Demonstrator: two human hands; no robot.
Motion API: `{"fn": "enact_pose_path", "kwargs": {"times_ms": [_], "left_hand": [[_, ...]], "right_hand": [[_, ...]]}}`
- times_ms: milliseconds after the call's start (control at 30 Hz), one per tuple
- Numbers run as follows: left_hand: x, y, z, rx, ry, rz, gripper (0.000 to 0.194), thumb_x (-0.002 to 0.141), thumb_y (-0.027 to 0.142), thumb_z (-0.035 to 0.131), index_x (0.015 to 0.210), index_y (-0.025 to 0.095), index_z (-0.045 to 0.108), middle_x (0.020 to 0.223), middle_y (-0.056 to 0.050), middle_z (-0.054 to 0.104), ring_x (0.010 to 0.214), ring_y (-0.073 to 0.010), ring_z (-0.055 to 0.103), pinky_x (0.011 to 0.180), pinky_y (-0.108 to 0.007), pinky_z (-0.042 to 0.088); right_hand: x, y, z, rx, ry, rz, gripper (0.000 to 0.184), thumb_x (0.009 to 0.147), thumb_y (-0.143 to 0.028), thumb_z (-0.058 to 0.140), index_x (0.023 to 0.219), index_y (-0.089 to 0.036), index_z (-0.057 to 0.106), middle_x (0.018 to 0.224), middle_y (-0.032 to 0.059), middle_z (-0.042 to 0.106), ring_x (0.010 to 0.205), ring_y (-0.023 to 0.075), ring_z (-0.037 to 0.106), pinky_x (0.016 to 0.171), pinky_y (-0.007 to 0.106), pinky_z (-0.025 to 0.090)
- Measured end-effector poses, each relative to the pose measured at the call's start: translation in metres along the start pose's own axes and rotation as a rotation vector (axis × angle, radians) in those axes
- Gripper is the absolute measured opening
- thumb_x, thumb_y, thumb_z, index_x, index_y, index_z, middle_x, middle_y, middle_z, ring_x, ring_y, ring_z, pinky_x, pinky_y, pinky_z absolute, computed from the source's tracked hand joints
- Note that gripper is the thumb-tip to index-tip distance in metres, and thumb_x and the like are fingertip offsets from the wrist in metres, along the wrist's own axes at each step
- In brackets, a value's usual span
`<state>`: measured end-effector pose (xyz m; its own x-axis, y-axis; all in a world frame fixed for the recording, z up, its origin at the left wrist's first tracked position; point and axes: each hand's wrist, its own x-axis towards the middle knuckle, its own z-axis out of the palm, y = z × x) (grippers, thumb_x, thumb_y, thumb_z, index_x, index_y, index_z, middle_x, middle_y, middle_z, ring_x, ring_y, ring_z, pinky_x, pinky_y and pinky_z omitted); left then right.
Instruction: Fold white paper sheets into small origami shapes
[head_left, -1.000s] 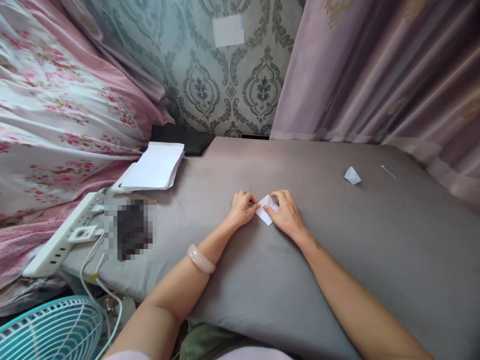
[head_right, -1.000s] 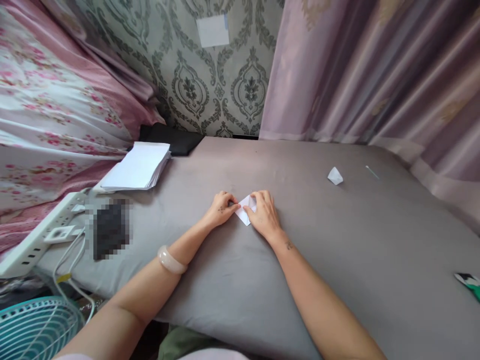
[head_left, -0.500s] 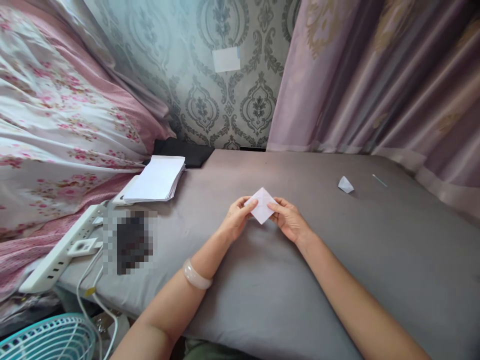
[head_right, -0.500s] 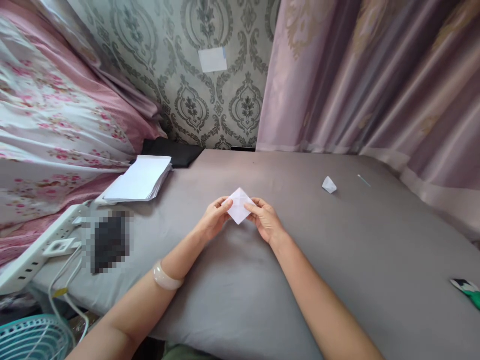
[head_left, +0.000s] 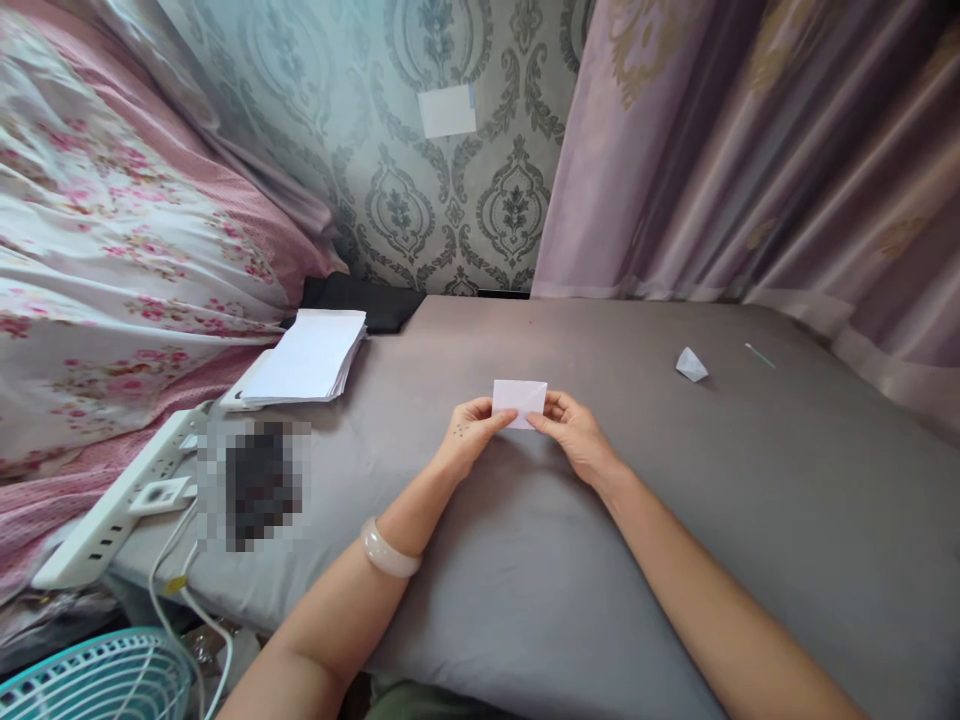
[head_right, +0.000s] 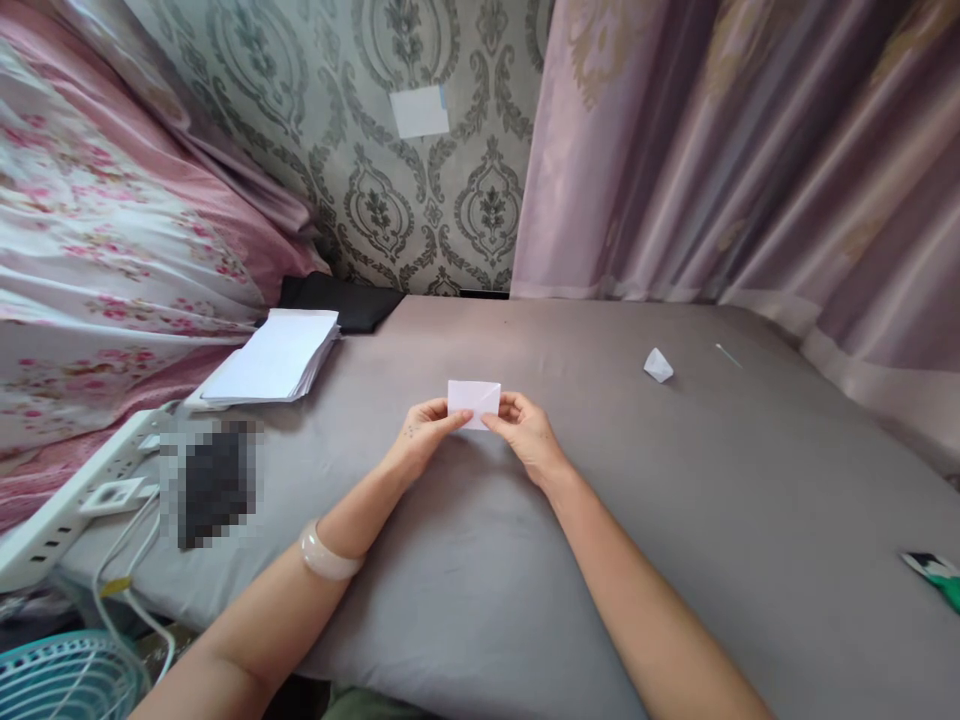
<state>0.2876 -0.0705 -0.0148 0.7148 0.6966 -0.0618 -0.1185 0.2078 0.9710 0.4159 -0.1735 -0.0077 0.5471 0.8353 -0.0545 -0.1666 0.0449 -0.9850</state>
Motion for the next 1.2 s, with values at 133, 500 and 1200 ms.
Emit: {"fn": "enact_pose_path", "kwargs": {"times_ms": [133,500,1200], "left_hand": [[0.003,-0.003,-0.006,0.322,-0.013,0.203,0.023,0.073,0.037,0.071,0.083,0.016,0.072,0.075,-0.003,0.067,0.072,-0.0152,0.057,0.071,-0.028,0.043],[0.004,0.000,-0.016,1.369,-0.081,0.822,0.028,0.096,0.027,0.037,0.098,0.021,0.064,0.097,-0.009,0.065,0.089,-0.0199,0.051,0.081,-0.035,0.037],[0.002,-0.003,-0.019,1.011,-0.054,0.148,0.017,0.082,0.029,0.063,0.077,0.015,0.069,0.083,-0.006,0.059,0.076,-0.0153,0.055,0.075,-0.029,0.046]], "right_hand": [[0.003,-0.010,-0.013,-0.546,0.047,-0.337,0.030,0.069,-0.029,0.072,0.099,-0.023,0.067,0.093,0.0035,0.067,0.083,0.0170,0.058,0.073,0.032,0.047],[-0.009,-0.003,-0.020,-1.391,-0.024,-0.794,0.031,0.096,-0.022,0.037,0.098,-0.022,0.068,0.097,0.0075,0.066,0.086,0.0204,0.051,0.079,0.034,0.036],[-0.007,0.021,-0.031,-0.986,0.079,-0.202,0.025,0.084,-0.040,0.057,0.078,-0.022,0.072,0.095,0.0042,0.063,0.070,0.0135,0.057,0.073,0.031,0.045]]}}
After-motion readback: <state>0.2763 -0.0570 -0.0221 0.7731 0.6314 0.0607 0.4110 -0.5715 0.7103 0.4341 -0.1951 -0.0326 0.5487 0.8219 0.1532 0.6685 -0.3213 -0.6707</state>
